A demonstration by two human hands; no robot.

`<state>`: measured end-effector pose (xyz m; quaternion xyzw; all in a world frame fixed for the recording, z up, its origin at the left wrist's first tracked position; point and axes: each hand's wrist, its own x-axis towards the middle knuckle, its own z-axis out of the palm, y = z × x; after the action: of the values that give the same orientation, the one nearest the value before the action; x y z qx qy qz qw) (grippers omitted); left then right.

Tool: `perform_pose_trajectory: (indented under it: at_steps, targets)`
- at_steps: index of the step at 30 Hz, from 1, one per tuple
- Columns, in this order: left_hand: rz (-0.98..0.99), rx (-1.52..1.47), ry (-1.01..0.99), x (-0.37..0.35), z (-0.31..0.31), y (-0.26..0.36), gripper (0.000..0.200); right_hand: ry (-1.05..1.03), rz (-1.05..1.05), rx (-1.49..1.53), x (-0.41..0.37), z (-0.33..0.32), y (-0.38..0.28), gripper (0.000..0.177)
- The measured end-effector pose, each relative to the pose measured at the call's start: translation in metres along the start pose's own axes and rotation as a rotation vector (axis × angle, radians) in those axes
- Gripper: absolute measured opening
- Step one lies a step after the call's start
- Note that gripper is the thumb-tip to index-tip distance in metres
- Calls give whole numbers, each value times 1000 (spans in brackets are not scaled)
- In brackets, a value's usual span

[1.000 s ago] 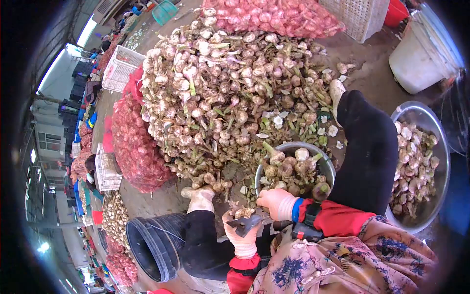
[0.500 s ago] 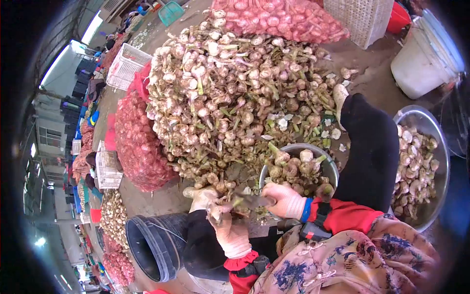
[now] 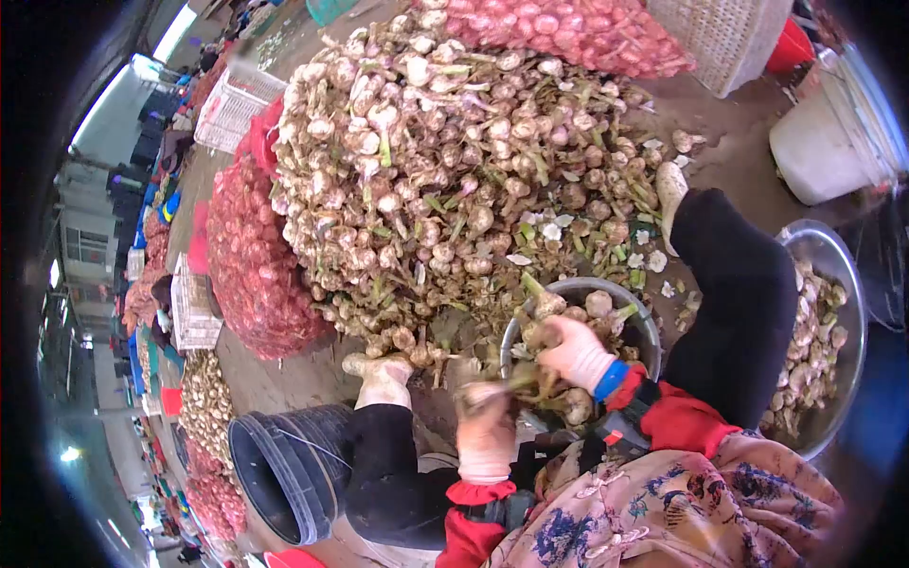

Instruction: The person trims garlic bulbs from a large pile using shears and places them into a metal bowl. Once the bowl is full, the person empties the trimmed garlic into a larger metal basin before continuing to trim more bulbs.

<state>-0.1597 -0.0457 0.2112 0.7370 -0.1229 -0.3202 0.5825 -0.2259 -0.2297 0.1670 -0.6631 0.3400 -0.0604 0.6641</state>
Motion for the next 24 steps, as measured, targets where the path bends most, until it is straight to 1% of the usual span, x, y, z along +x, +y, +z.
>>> perform_pose_trajectory:
  at_steps: [1, 3, 4, 5, 7, 9, 10, 11, 12, 13, 14, 15, 16, 17, 18, 19, 20, 21, 22, 23, 24]
  targets:
    - [-298, -483, -40, 0, 15, 8, 49, 117, -54, 78, 0, -3, -7, 35]
    - [-151, 4, -101, 26, 6, -65, 42, 114, -30, 276, -1, -17, -30, 30]
    - [-151, 42, -14, 34, 14, -38, 38, 148, -57, 381, -2, -18, -38, 28]
    - [-306, -211, 70, 54, 0, -66, 38, 138, 61, 421, -2, -22, -44, 29]
    - [-376, -422, 241, 86, -15, -59, 40, 123, 59, 372, 3, -21, -43, 28]
    - [-439, -352, 581, 124, -38, -97, 46, 109, -56, 350, 9, -17, -39, 26]
    - [-390, -45, 696, 142, -54, -123, 49, 138, -35, 273, 12, -14, -26, 24]
    - [-335, 265, 795, 158, -69, -147, 52, 110, 72, 332, 13, -13, -24, 23]
    - [-244, 579, 768, 171, -74, -148, 61, 110, 110, 352, 14, -11, -29, 22]
    - [-246, 578, 755, 179, -76, -149, 61, 116, 145, 372, 16, -11, -35, 22]
    - [-313, 825, 669, 183, -77, -152, 63, 67, 197, 403, 17, -13, -34, 20]
    - [-375, 1071, 570, 184, -76, -143, 65, 69, 165, 315, 18, -12, -35, 20]
    - [-373, 1059, 560, 187, -76, -133, 67, 68, 121, 290, 21, -11, -31, 21]
    - [-431, 1051, 503, 192, -81, -132, 68, 64, 74, 264, 23, -10, -26, 22]
    - [-472, 1056, 470, 194, -80, -125, 69, 70, 78, 262, 25, -9, -21, 22]
    - [-511, 1063, 442, 195, -82, -118, 70, 33, 104, 198, 26, -8, -17, 26]
    - [-504, 1066, 441, 198, -89, -125, 70, -3, 126, 136, 26, -6, -14, 31]
    - [-448, 929, 397, 200, -92, -127, 68, 3, 121, 137, 25, -4, -12, 31]
    - [-393, 792, 349, 200, -93, -131, 67, -3, 132, 108, 23, -2, -12, 35]
    - [-385, 790, 343, 197, -93, -134, 67, -7, 142, 78, 21, 0, -11, 39]
    - [-280, 469, 280, 190, -81, -112, 63, -31, 163, 43, 19, 1, -9, 42]
